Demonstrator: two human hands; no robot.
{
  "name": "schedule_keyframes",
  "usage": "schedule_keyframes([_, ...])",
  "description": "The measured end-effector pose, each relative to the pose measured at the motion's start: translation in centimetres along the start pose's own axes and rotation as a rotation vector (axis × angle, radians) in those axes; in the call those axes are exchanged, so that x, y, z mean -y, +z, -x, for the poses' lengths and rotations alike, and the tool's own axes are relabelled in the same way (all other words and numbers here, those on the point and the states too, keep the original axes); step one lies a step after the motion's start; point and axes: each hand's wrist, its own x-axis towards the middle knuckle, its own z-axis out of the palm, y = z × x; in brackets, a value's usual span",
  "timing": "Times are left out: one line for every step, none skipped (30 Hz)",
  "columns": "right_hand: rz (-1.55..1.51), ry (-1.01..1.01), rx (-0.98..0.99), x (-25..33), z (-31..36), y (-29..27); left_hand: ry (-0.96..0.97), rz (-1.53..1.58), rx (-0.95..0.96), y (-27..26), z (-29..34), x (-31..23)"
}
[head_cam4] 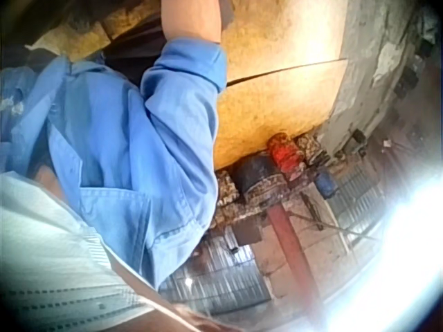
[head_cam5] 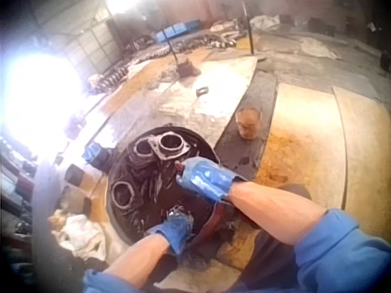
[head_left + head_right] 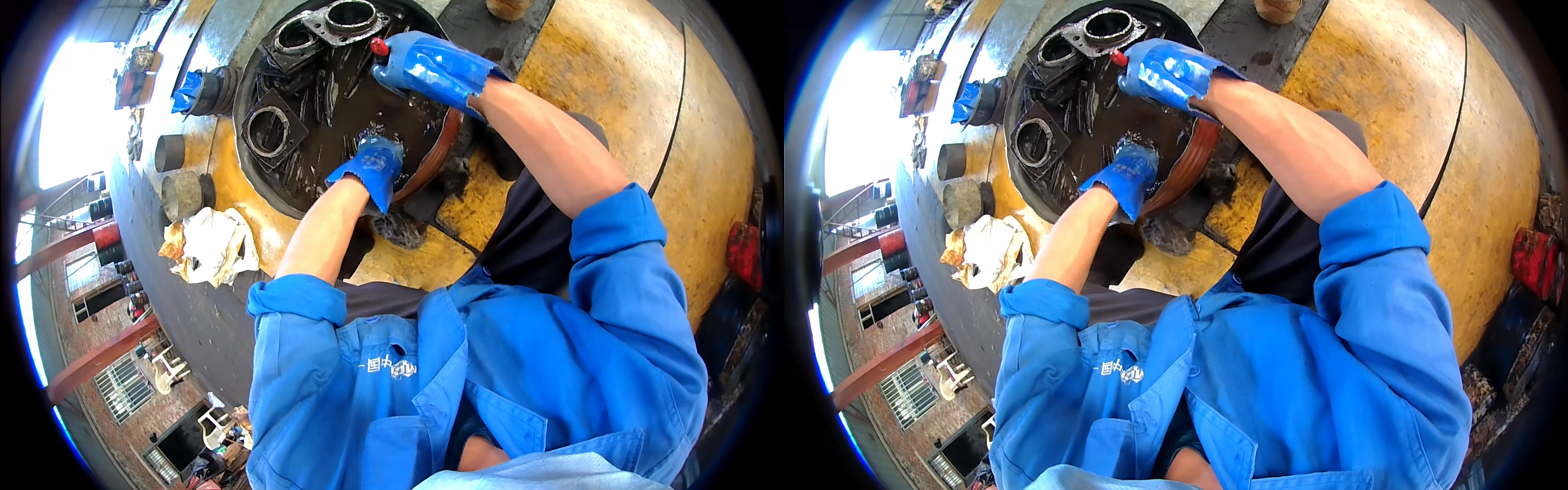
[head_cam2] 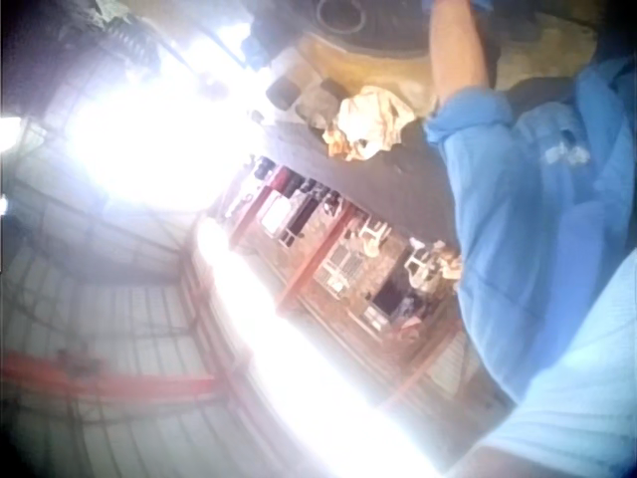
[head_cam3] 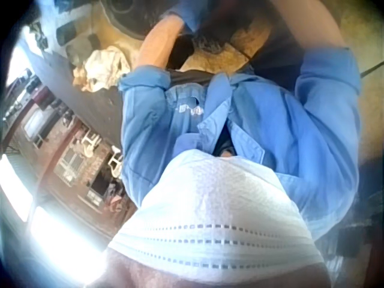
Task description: The person cleans a metal component using a brush inside a basin of dark fluid, lifting and scrubbing various surfaces of the part.
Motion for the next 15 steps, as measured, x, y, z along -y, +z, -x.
schedule_keyframes([0.012,0.028,0.021,0.1,0.0,-0.3,0.017,-0.051,-0.018,0.7,-0.4,0.0])
schedule_keyframes([-0.002,0.019,0.018,0.8,-0.2,-0.3,0.019,-0.106,-0.033,1.9,-0.7,0.5])
schedule_keyframes([-0.010,0.023,0.015,0.9,-0.3,-0.3,0.034,-0.162,-0.053,2.7,-1.3,0.7])
schedule_keyframes([-0.009,0.018,-0.006,1.1,-0.4,-0.3,-0.028,-0.146,-0.166,3.7,-1.6,1.0])
schedule_keyframes([-0.005,0.026,-0.024,0.8,-0.2,-0.2,-0.040,-0.105,-0.135,3.1,-1.7,0.9])
schedule_keyframes([0.003,0.034,-0.045,0.3,-0.2,-0.4,-0.053,-0.065,-0.109,1.8,-1.8,1.0])
schedule_keyframes([0.004,0.034,-0.030,-0.1,-0.2,-0.6,-0.066,-0.026,-0.082,0.7,-2.0,1.0])
schedule_keyframes([-0.005,0.023,-0.012,0.0,-0.3,-0.6,-0.126,0.017,-0.077,0.6,-2.0,1.3])
schedule_keyframes([-0.013,0.013,0.005,0.1,-0.4,-0.7,-0.151,0.062,-0.083,0.6,-2.0,1.4])
schedule_keyframes([-0.020,-0.031,-0.010,0.0,-0.2,-0.8,-0.176,0.106,-0.091,0.6,-2.0,1.6])
schedule_keyframes([-0.001,-0.037,-0.014,0.1,-0.2,-0.7,-0.200,0.151,-0.097,0.5,-2.1,1.8])
schedule_keyframes([0.019,-0.045,-0.023,0.1,-0.4,-0.8,-0.203,0.217,-0.102,0.1,-2.5,2.2])
schedule_keyframes([0.040,-0.053,-0.031,0.1,-0.5,-0.8,-0.219,0.260,-0.173,0.0,-2.5,2.3])
schedule_keyframes([0.016,-0.093,-0.067,-0.1,-0.4,-0.9,-0.239,0.303,-0.244,0.4,-2.8,2.5])
schedule_keyframes([0.016,-0.070,-0.046,0.0,-0.6,-0.8,-0.259,0.346,-0.315,0.8,-2.9,2.6])
